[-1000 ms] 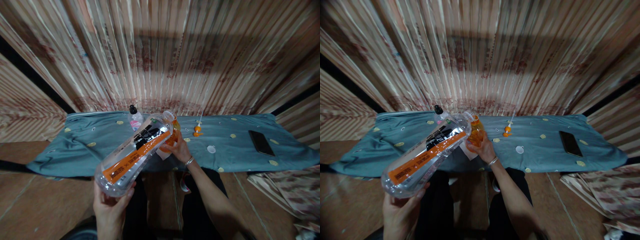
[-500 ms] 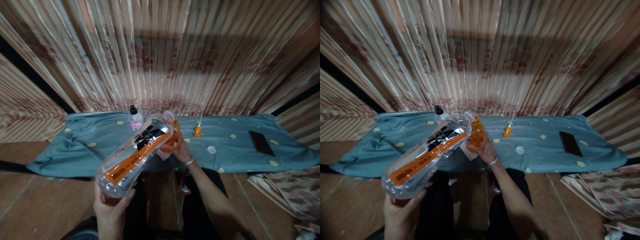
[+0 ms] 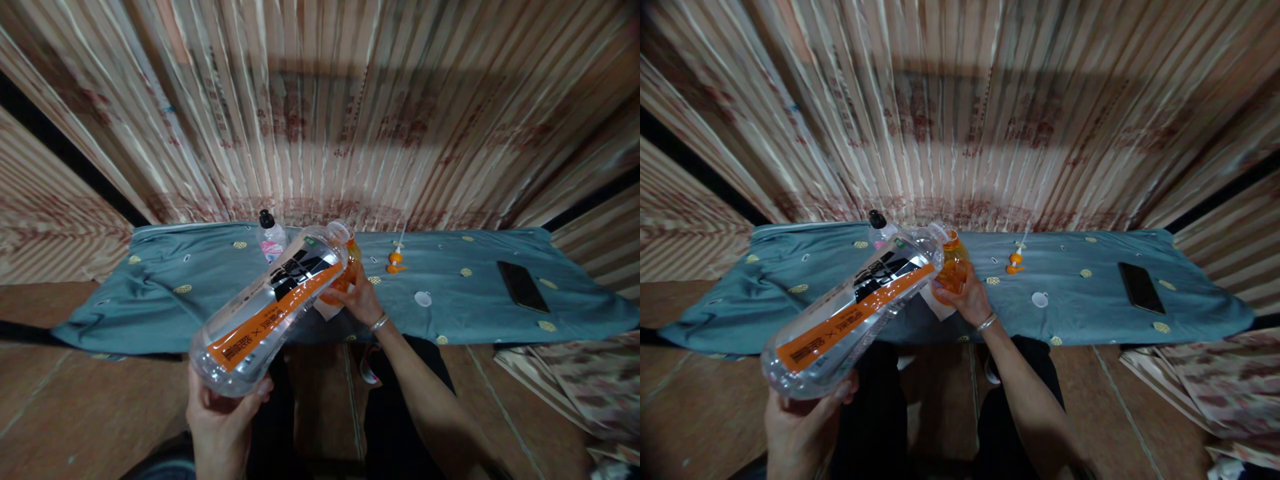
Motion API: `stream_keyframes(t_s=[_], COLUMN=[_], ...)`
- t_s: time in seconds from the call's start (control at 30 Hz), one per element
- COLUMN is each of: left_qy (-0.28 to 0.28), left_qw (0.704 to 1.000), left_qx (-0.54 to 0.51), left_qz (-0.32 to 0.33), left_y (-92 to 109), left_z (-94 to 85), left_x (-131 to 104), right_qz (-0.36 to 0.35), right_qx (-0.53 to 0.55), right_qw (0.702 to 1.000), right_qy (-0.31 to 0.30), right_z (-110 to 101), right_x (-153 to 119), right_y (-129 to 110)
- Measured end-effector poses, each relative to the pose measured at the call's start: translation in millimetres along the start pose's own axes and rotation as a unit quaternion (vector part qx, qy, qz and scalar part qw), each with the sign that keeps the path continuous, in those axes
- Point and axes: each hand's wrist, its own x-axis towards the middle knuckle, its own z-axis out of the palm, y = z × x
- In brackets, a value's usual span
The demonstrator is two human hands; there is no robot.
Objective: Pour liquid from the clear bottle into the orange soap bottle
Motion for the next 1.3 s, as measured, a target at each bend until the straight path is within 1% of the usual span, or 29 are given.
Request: stream_keyframes(t_s=[0.13, 0.27, 0.43, 0.57, 0.7, 0.87, 1.03, 1.13, 1.3], left_qy=[0.012, 0.009, -0.015, -0.023, -0.025, -0.026, -0.009, -0.011, 0.003], left_qw=[1.0, 1.0, 1.0, 1.0, 0.999, 0.999, 1.0, 1.0, 1.0], left_qx=[-0.007, -0.011, -0.002, -0.002, -0.001, -0.005, -0.003, -0.008, -0.009], left_qz=[-0.005, -0.005, 0.02, 0.019, 0.028, 0.02, 0.016, 0.017, -0.011], left_y=[1.5, -0.2, -5.5, -6.0, -4.4, -3.1, -4.1, -2.3, 3.9], left_z=[1.8, 0.3, -6.6, -8.7, -7.9, -6.7, -5.2, -2.9, 2.2], left_x=[-1.5, -0.8, 4.7, 6.8, 5.6, 4.6, 4.9, 3.4, -1.7], right_qz=[-0.002, 0.005, 0.004, 0.004, 0.008, 0.012, 0.012, 0.013, 0.009], right_qx=[0.002, 0.005, 0.012, 0.013, 0.012, 0.021, 0.018, 0.012, -0.001], right_qw=[1.0, 1.0, 1.0, 1.0, 1.0, 1.0, 1.0, 1.0, 1.0], right_qy=[-0.003, -0.005, -0.007, -0.003, -0.004, -0.011, -0.012, -0.009, -0.001], right_z=[-0.8, -1.0, -0.7, 0.0, 0.0, -1.2, -1.4, -0.9, -0.4], right_x=[0.2, 0.4, 0.5, 1.1, 1.6, 1.5, 1.4, 1.5, 1.5], right_y=[-0.1, -0.1, 1.0, 1.8, 0.9, -0.8, 0.2, 1.1, 0.6])
